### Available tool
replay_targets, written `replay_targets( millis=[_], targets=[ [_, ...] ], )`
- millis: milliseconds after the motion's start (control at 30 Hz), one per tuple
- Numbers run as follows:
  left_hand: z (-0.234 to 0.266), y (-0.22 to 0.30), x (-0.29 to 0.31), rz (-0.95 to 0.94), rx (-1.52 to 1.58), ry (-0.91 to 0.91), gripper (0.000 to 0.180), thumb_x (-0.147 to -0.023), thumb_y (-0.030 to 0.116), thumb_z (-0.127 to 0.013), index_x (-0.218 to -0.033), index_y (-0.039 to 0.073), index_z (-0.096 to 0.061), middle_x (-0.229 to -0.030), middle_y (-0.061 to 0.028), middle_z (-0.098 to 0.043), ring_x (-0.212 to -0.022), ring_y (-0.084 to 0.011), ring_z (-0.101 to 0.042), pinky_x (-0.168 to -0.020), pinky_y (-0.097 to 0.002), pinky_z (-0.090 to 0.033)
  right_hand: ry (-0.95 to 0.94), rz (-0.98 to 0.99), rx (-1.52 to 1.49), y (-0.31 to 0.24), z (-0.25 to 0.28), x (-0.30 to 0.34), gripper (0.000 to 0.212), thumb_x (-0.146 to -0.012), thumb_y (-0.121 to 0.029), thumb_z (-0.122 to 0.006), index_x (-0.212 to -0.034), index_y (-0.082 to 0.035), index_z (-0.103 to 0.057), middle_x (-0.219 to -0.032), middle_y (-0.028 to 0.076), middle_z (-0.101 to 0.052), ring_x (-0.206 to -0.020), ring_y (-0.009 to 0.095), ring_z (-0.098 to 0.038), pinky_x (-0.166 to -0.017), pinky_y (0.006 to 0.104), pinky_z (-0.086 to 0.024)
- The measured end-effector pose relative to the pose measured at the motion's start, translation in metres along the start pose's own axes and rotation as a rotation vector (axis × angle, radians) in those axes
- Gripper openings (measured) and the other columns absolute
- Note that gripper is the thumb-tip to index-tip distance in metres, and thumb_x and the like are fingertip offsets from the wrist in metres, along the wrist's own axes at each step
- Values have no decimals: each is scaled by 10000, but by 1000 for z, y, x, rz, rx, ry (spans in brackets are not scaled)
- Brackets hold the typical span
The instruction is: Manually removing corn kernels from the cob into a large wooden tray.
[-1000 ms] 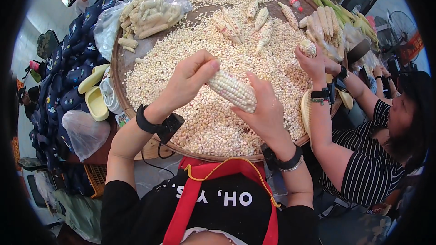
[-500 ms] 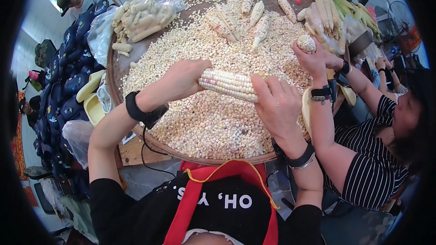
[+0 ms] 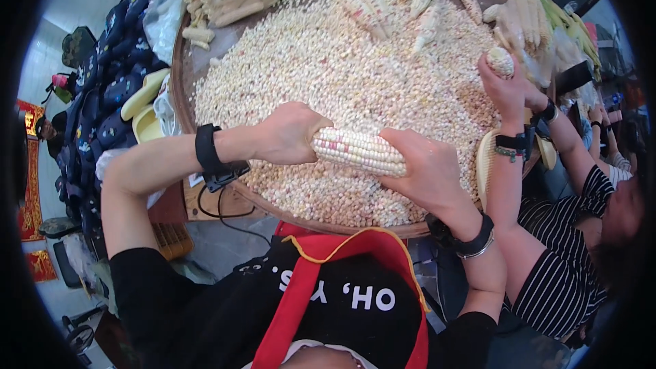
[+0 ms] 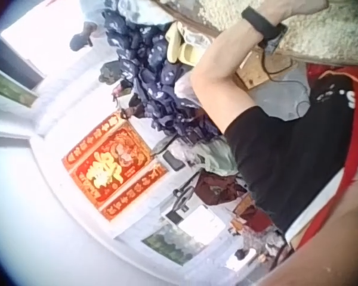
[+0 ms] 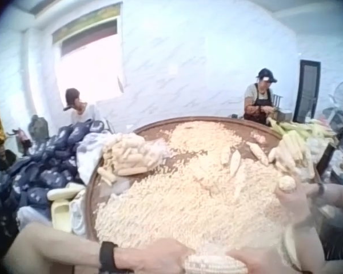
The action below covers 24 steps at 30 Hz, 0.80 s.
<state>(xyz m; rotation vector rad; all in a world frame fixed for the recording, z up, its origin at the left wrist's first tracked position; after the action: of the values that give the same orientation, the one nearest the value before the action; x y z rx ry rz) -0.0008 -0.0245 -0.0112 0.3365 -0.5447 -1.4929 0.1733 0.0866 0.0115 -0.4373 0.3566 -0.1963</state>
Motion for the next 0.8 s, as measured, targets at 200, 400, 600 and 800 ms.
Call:
replay_targets(
  millis=[200,400,600,800],
  targets=[
    [-17,1,15,113,389,-196,215,-509,135,-600,-676,1,-606,-604,-188,-580,-579,-327,-582,-536,-396,-445,-176,-42,-208,0,-11,6,456,-579,-203,-766,-986,-64,-616,-880,117,-638,-769,260,-635,-653,311,-502],
    [-54,-12,25,332,795,-357,185,-517,36,-581,-698,-1,-579,-576,-30,-552,-547,-104,-485,-487,-287,-373,-241,-190,-372,11,-42,26,484,-579,-202,-789,-993,-23,-613,-858,130,-647,-764,240,-648,-677,292,-499],
    [-40,-13,1,49,54,-242,182,-566,102,-605,-744,67,-610,-698,-144,-617,-670,-332,-602,-568,-384,-462,-225,-236,-316,13,-40,28,536,-594,-247,-790,-1034,-14,-593,-937,143,-636,-840,250,-637,-726,314,-493],
    [-27,5,-11,-404,-324,208,143,-613,136,-601,-719,75,-525,-663,-62,-544,-628,-234,-578,-537,-359,-436,-600,-418,-605,11,-57,29,650,-652,-286,-763,-1176,-32,-474,-986,119,-604,-898,199,-590,-784,314,-455]
  ],
)
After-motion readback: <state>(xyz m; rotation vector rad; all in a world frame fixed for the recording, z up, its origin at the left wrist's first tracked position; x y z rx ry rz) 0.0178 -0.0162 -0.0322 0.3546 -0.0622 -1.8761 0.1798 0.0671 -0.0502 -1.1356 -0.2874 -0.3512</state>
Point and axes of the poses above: each hand's wrist, its own x-axis away from the middle knuckle, its own z-axis out of the back of the hand, y = z × x, the point moved 3 cm from there along -x, towards the middle knuckle
